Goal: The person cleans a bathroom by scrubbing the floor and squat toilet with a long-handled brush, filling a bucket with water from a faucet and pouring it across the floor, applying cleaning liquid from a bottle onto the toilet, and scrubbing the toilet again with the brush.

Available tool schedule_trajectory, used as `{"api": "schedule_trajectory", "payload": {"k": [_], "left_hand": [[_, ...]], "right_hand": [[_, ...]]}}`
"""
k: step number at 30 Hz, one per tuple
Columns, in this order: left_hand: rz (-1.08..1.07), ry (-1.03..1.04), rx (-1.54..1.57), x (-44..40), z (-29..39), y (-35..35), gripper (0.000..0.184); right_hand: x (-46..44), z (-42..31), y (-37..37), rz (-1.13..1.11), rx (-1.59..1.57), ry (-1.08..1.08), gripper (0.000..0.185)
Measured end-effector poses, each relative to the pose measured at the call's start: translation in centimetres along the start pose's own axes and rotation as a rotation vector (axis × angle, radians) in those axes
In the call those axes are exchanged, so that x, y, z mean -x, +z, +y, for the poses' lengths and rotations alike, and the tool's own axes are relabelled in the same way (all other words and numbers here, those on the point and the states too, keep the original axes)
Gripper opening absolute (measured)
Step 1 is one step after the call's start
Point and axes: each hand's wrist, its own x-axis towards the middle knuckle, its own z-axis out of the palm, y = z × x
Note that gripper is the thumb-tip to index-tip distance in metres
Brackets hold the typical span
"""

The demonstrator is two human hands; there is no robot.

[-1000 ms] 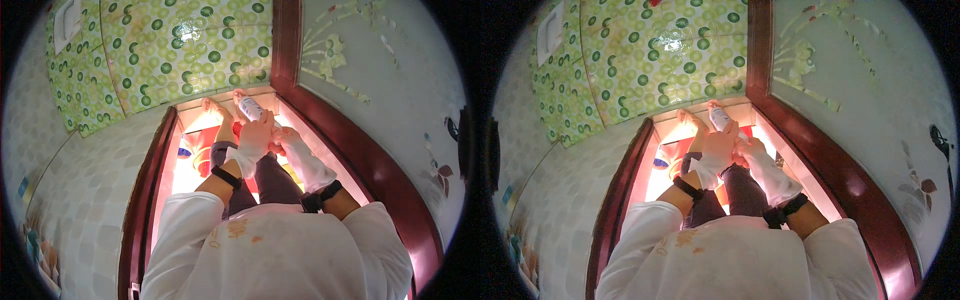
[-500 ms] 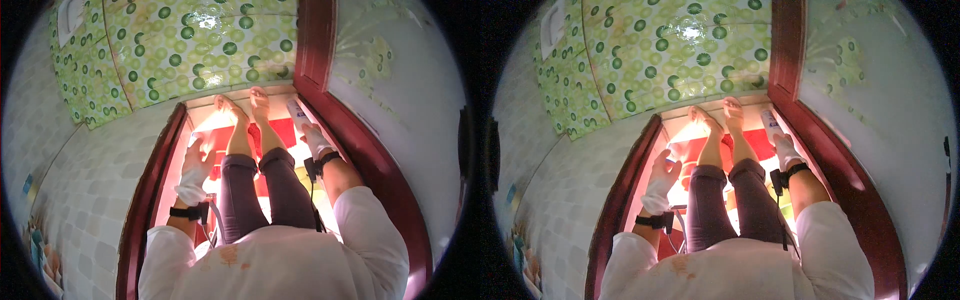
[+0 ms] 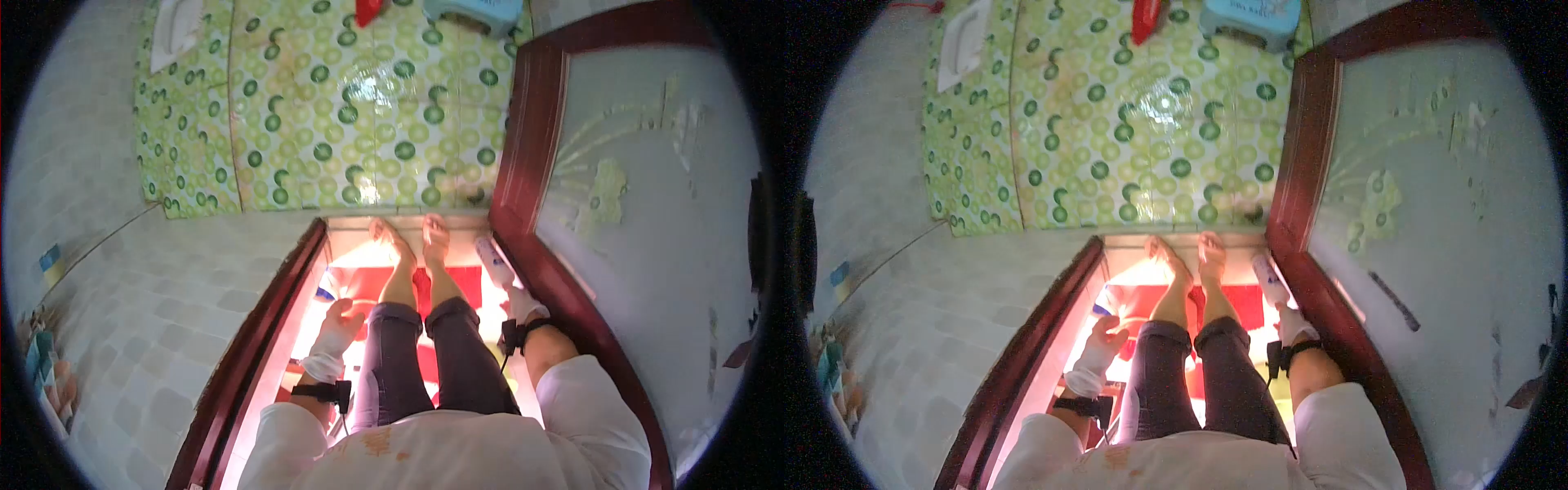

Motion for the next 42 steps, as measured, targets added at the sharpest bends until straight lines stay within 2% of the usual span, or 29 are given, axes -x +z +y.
{"api": "schedule_trajectory", "payload": {"k": [1,3,4,5,7,8,9,10,11,13,16,19,21,22,23,24,26,27,29,31,35,36,37,38,39,41,42], "left_hand": [[0.048,0.035,0.152,0.2,-0.3,0.2,0.056],[0.080,0.080,0.090,0.6,0.8,-1.1,0.055],[0.098,0.098,0.096,0.5,0.8,-1.6,0.055],[0.118,0.111,0.161,0.3,0.5,-1.8,0.048],[0.139,0.129,0.225,0.1,0.0,-2.4,0.042],[0.151,0.111,0.315,0.2,-0.2,-2.6,0.044],[0.161,0.097,0.407,0.2,-0.1,-2.7,0.047],[0.161,0.099,0.471,0.0,-0.7,-2.8,0.040],[0.166,0.115,0.480,0.2,-0.8,-3.1,0.040],[0.136,0.095,0.525,0.9,-0.6,-3.6,0.037],[0.123,0.112,0.530,2.0,-0.6,-4.5,0.034],[0.093,0.126,0.549,4.2,3.3,-6.6,0.029],[0.168,0.221,0.673,5.9,5.9,-7.5,0.026],[0.258,0.312,0.575,4.6,5.6,-8.0,0.025],[0.289,0.393,0.694,4.8,7.1,-8.6,0.024],[0.319,0.406,0.667,5.4,9.0,-9.8,0.022],[0.432,0.460,0.632,6.4,13.2,-12.8,0.020],[0.513,0.498,0.621,6.9,15.3,-14.3,0.019],[0.588,0.593,0.696,9.7,21.0,-18.3,0.019],[0.551,0.721,0.836,14.8,27.3,-22.9,0.019],[0.802,1.224,0.810,21.8,35.0,-31.8,0.012],[0.975,1.380,0.733,23.2,35.9,-33.9,0.010],[1.027,1.540,0.694,24.6,36.2,-36.0,0.017],[1.149,1.837,0.377,26.7,38.0,-38.1,0.007],[1.193,1.964,0.324,28.0,38.5,-39.5,0.008],[1.250,2.137,0.233,30.2,40.0,-41.2,0.009],[1.263,2.199,0.195,30.8,41.1,-41.6,0.010]], "right_hand": [[-0.9,0.7,-0.9,-0.078,0.115,-0.064,0.042],[-2.4,0.9,-2.1,-0.224,0.356,-0.182,0.046],[-0.3,0.0,-2.6,-0.210,0.409,-0.213,0.046],[-0.9,-1.5,-1.6,-0.125,0.041,0.229,0.051],[-2.1,0.4,-0.8,-0.120,0.030,-0.133,0.060],[-2.1,0.5,-1.3,-0.117,0.027,-0.139,0.060],[-2.0,0.5,-1.9,-0.116,0.585,-0.476,0.063],[-0.5,-0.4,-2.4,-0.096,1.151,-0.804,0.065],[5.5,-4.1,-2.7,-0.173,1.188,-0.817,0.056],[10.1,-7.7,-1.2,-0.161,-0.092,0.033,0.039],[-7.1,-3.9,1.4,-0.732,-0.674,-0.054,0.026],[13.4,-14.9,-0.2,-0.450,-0.450,-0.183,0.022],[14.1,-18.3,-0.6,-0.524,-0.434,-0.314,0.021],[15.9,-21.3,-1.3,-0.605,-0.337,-0.435,0.021],[17.9,-24.0,-1.7,-0.680,-0.239,-0.549,0.022],[20.0,-26.1,-1.8,-0.674,-0.231,-0.573,0.022],[24.2,-30.3,-2.1,-0.401,-0.219,-0.766,0.022],[25.6,-32.2,-2.7,-0.391,-0.210,-0.782,0.022],[28.1,-36.6,-3.6,-0.409,-0.279,-0.945,0.023],[30.2,-41.7,-5.3,-0.406,-0.247,-1.013,0.025],[38.1,-48.8,-7.2,-0.291,-0.354,-1.103,0.021],[39.2,-51.4,-7.8,-0.274,-0.333,-1.124,0.021],[39.7,-53.6,-8.3,-0.275,-0.363,-1.159,0.021],[39.9,-55.2,-8.9,-0.280,-0.398,-1.181,0.021],[40.7,-57.1,-9.5,-0.272,-0.385,-1.179,0.021],[42.4,-60.8,-10.8,-0.151,-0.425,-1.345,0.030],[43.2,-62.7,-11.6,-0.146,-0.419,-1.339,0.030]]}}
